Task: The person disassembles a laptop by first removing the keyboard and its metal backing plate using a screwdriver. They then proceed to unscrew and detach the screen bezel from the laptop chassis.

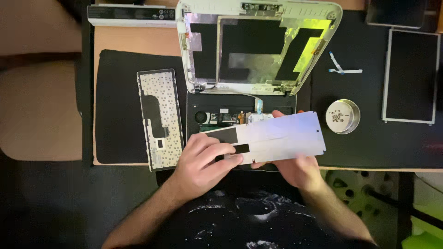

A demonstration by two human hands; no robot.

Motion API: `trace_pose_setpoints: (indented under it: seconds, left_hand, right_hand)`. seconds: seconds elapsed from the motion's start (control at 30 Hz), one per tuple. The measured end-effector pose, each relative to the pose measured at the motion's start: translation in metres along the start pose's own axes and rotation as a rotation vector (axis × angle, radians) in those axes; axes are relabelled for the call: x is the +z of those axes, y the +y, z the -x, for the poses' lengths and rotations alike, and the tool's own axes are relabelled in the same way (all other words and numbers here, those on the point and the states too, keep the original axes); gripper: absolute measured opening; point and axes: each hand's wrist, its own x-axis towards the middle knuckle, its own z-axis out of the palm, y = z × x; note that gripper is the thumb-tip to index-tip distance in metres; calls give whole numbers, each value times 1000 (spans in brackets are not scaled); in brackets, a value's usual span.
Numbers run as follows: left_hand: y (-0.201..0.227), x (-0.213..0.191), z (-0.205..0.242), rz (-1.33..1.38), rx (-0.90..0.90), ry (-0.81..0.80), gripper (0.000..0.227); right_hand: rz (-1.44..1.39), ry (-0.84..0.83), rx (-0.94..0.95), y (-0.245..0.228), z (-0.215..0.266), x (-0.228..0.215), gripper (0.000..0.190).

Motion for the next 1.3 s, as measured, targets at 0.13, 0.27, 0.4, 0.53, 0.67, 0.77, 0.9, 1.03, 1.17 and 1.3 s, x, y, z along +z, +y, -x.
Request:
trace_pose_setpoints:
  seconds: [0.13, 0.27, 0.4, 0.53, 0.67, 0.77, 0.9, 1.03, 1.17, 1.3]
  left_hand:
    - [-4, 0, 11, 44, -22, -28, 16]
    - [-11, -8, 27, 98, -209, 106, 20]
    - [2, -39, 21, 324, -465, 104, 31]
    - [-6, -71, 41, 393, -647, -4, 14]
    - [-28, -110, 61, 307, -833, 42, 12]
    - [-47, -120, 77, 276, -970, 51, 15]
    - [-77, -106, 101, 280, -1031, 144, 24]
    - [-85, -105, 96, 221, -1033, 82, 25]
    - [-86, -103, 92, -32, -960, -9, 25]
    - [-81, -107, 86, -277, -930, -188, 26]
  right_hand:
    - [193, 162, -31, 6, -12, 6, 40]
    - [701, 107, -83, 4, -11, -26, 30]
    - [809, -10, -63, -14, -49, 49, 33]
    - [779, -130, 56, 21, -72, 47, 44]
    - [840, -216, 158, 25, -107, 111, 108]
    - [1167, -419, 42, 33, -121, 132, 95]
    - [1763, -715, -357, 54, -126, 135, 80]
    - [1878, -771, -316, 58, -122, 144, 63]
    - [2012, -826, -326, 59, -123, 146, 53]
    - [2050, -839, -365, 64, -124, 141, 48]
